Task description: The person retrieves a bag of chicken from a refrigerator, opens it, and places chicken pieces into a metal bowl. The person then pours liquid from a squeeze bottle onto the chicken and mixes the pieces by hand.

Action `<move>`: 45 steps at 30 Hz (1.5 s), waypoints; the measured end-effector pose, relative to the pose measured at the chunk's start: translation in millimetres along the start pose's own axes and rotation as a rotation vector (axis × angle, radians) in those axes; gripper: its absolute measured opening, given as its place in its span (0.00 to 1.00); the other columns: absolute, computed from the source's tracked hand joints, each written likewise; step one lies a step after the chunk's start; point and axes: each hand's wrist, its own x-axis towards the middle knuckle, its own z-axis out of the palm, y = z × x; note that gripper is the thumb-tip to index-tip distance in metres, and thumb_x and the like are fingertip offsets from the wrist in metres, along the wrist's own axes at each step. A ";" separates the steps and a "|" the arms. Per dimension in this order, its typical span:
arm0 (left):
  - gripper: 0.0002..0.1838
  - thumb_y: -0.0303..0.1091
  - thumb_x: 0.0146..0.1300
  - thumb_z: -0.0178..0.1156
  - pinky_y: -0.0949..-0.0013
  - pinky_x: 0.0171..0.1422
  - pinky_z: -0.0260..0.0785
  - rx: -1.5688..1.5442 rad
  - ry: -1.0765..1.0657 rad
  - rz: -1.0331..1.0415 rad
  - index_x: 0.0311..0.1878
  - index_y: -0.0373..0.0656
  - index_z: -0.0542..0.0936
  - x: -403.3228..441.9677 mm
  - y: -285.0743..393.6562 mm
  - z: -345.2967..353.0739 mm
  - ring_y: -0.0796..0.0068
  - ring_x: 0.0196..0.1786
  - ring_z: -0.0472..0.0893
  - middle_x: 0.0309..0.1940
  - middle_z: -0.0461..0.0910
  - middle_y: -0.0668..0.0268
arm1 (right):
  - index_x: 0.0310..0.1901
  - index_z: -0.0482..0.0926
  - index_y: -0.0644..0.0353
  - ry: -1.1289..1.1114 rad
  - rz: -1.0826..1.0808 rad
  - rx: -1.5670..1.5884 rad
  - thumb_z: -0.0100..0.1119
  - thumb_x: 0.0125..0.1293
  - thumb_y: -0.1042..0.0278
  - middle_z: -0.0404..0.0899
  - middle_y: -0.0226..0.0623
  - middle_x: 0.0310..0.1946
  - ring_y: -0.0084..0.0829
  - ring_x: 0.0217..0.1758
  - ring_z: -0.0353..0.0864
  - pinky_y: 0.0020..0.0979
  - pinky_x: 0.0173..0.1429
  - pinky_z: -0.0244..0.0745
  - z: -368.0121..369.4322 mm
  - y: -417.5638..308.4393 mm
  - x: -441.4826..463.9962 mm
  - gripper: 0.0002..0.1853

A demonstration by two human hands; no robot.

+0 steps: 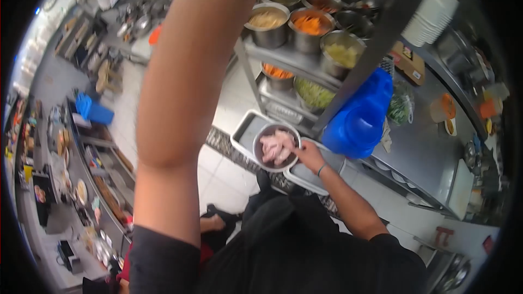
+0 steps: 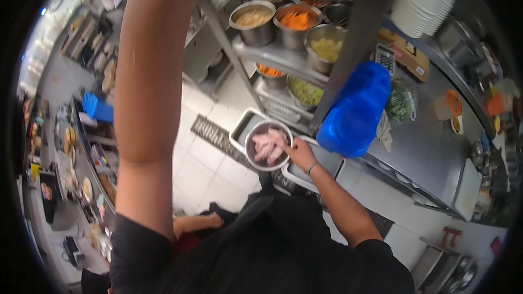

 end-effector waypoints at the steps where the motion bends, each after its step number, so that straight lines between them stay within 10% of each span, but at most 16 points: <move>1: 0.40 0.53 0.64 0.69 0.58 0.68 0.70 0.027 0.046 0.004 0.68 0.32 0.70 -33.5 -4.3 -14.6 0.57 0.62 0.77 0.64 0.70 0.49 | 0.41 0.83 0.63 0.000 0.034 0.058 0.69 0.68 0.49 0.80 0.30 0.27 0.21 0.29 0.80 0.27 0.29 0.76 1.6 -11.7 -0.6 0.21; 4: 0.30 0.48 0.64 0.71 0.60 0.65 0.71 0.057 0.114 -0.416 0.62 0.37 0.79 -164.4 -98.0 -37.4 0.65 0.54 0.82 0.53 0.83 0.58 | 0.43 0.83 0.62 -0.048 0.037 0.133 0.68 0.70 0.52 0.81 0.28 0.32 0.19 0.31 0.80 0.26 0.30 0.79 10.5 -23.5 8.7 0.18; 6: 0.33 0.48 0.68 0.68 0.61 0.68 0.70 -0.075 -0.031 -0.890 0.68 0.36 0.73 -322.0 -203.1 -23.6 0.64 0.67 0.76 0.63 0.79 0.52 | 0.43 0.82 0.62 -0.095 0.037 0.059 0.68 0.69 0.54 0.80 0.28 0.32 0.19 0.32 0.80 0.26 0.32 0.79 19.8 -42.4 17.4 0.17; 8: 0.50 0.66 0.62 0.66 0.58 0.67 0.72 -0.125 -0.323 -1.466 0.74 0.36 0.67 -466.3 -238.8 1.6 0.57 0.69 0.75 0.70 0.71 0.47 | 0.43 0.81 0.62 -0.167 0.051 0.047 0.68 0.69 0.57 0.79 0.28 0.31 0.19 0.32 0.80 0.25 0.34 0.79 31.8 -38.4 35.8 0.15; 12: 0.42 0.62 0.72 0.57 0.63 0.61 0.78 -1.182 -0.104 -1.817 0.75 0.36 0.63 -610.8 -250.2 59.0 0.64 0.65 0.78 0.68 0.74 0.56 | 0.43 0.79 0.61 -0.317 0.090 -0.072 0.66 0.71 0.61 0.79 0.28 0.31 0.19 0.34 0.81 0.27 0.35 0.81 75.3 -25.3 92.6 0.11; 18: 0.34 0.53 0.79 0.49 0.56 0.71 0.71 -1.309 0.399 -1.782 0.75 0.36 0.62 -674.2 -286.4 61.7 0.60 0.68 0.76 0.70 0.71 0.54 | 0.46 0.80 0.60 -0.325 0.096 0.001 0.60 0.74 0.64 0.81 0.31 0.38 0.23 0.40 0.83 0.27 0.39 0.83 86.5 6.5 209.8 0.08; 22: 0.32 0.52 0.79 0.49 0.55 0.73 0.69 -1.181 0.534 -1.799 0.74 0.35 0.64 -699.1 -306.6 62.1 0.60 0.68 0.76 0.69 0.73 0.54 | 0.58 0.79 0.58 0.310 0.047 -0.888 0.49 0.76 0.48 0.82 0.52 0.55 0.45 0.58 0.83 0.43 0.67 0.75 68.2 71.9 323.0 0.23; 25: 0.31 0.49 0.80 0.50 0.55 0.75 0.67 -1.159 0.640 -1.765 0.74 0.35 0.64 -706.3 -308.0 67.7 0.60 0.70 0.74 0.70 0.72 0.55 | 0.67 0.76 0.56 0.173 -0.012 -1.056 0.45 0.77 0.45 0.72 0.52 0.70 0.50 0.73 0.70 0.46 0.76 0.62 47.4 153.7 426.4 0.28; 31: 0.34 0.52 0.79 0.49 0.56 0.76 0.65 -1.228 0.699 -1.773 0.76 0.36 0.60 -722.8 -319.1 83.0 0.61 0.72 0.71 0.72 0.69 0.55 | 0.58 0.79 0.59 0.032 -0.315 -1.007 0.50 0.76 0.55 0.82 0.42 0.57 0.41 0.61 0.80 0.46 0.61 0.75 75.2 163.7 463.6 0.19; 34: 0.38 0.57 0.79 0.48 0.57 0.76 0.63 -1.263 0.678 -1.783 0.77 0.36 0.58 -728.1 -327.0 88.6 0.61 0.73 0.70 0.74 0.66 0.54 | 0.59 0.78 0.56 -0.095 0.036 -0.890 0.56 0.74 0.61 0.82 0.36 0.56 0.37 0.60 0.80 0.41 0.58 0.77 99.4 73.1 405.9 0.16; 45: 0.38 0.58 0.79 0.46 0.52 0.73 0.68 -1.259 0.544 -1.810 0.79 0.40 0.56 -707.4 -343.5 102.6 0.58 0.74 0.69 0.75 0.65 0.55 | 0.59 0.78 0.56 0.187 0.000 -0.624 0.61 0.72 0.66 0.82 0.33 0.56 0.33 0.58 0.81 0.37 0.55 0.78 47.1 145.9 457.1 0.16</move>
